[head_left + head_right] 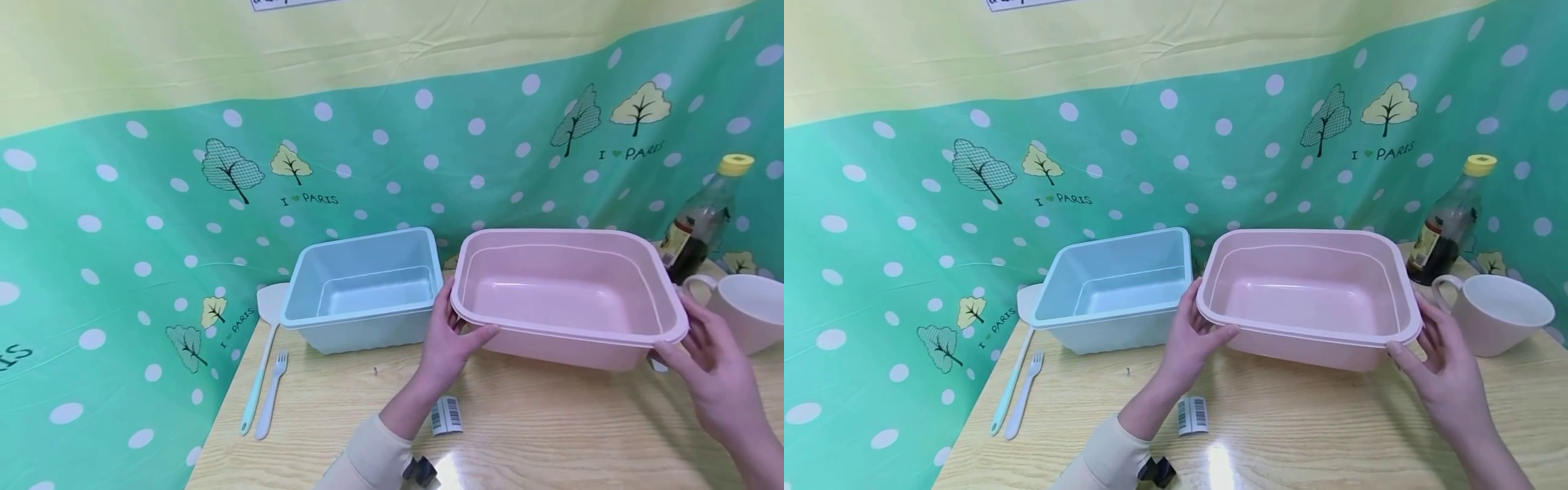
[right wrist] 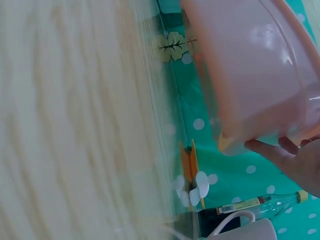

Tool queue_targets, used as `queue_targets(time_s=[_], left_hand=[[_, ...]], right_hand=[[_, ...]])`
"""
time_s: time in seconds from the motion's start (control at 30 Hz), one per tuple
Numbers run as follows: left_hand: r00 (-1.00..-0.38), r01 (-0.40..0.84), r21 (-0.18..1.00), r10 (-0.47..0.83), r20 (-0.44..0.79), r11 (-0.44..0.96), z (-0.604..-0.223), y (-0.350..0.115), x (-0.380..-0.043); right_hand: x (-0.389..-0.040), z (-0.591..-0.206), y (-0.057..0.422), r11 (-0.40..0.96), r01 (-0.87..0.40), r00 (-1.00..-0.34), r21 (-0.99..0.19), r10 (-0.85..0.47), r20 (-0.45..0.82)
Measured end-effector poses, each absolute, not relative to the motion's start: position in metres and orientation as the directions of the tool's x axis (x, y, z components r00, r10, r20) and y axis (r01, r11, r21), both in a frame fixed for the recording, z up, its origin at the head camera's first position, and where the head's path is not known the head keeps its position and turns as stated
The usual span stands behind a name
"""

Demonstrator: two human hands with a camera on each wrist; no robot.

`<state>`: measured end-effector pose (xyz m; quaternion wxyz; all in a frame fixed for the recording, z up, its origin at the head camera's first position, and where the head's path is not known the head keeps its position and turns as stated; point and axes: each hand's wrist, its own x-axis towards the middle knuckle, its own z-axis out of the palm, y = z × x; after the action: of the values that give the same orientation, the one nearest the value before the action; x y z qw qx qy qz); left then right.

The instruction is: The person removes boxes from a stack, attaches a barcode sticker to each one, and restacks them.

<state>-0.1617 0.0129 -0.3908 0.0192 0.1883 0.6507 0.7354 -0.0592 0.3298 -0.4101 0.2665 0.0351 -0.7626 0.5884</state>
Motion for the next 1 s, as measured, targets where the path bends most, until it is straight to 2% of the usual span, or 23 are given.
queue_targets(time_s=[0.2,0.43,0.7,1.0], left_hand=[[-0.929,0.226,0.965,0.27,0.254,-0.133,-0.394,0.015,-0.161],[-0.939,0.219,0.973,0.254,0.231,-0.075,-0.402,0.019,-0.159],[-0.94,0.215,0.975,0.258,0.224,-0.063,-0.406,0.021,-0.158],[-0.946,0.21,0.978,0.251,0.206,-0.011,-0.409,0.023,-0.155]], right_hand=[[-0.06,-0.414,0.336,0.416,-0.313,-0.874,-0.854,0.227,0.431],[-0.061,-0.42,0.342,0.38,-0.28,-0.905,-0.882,0.203,0.375],[-0.064,-0.428,0.349,0.108,-0.325,-0.93,-0.939,0.145,0.338],[-0.067,-0.433,0.35,0.024,-0.349,-0.932,-0.937,0.098,0.349]])
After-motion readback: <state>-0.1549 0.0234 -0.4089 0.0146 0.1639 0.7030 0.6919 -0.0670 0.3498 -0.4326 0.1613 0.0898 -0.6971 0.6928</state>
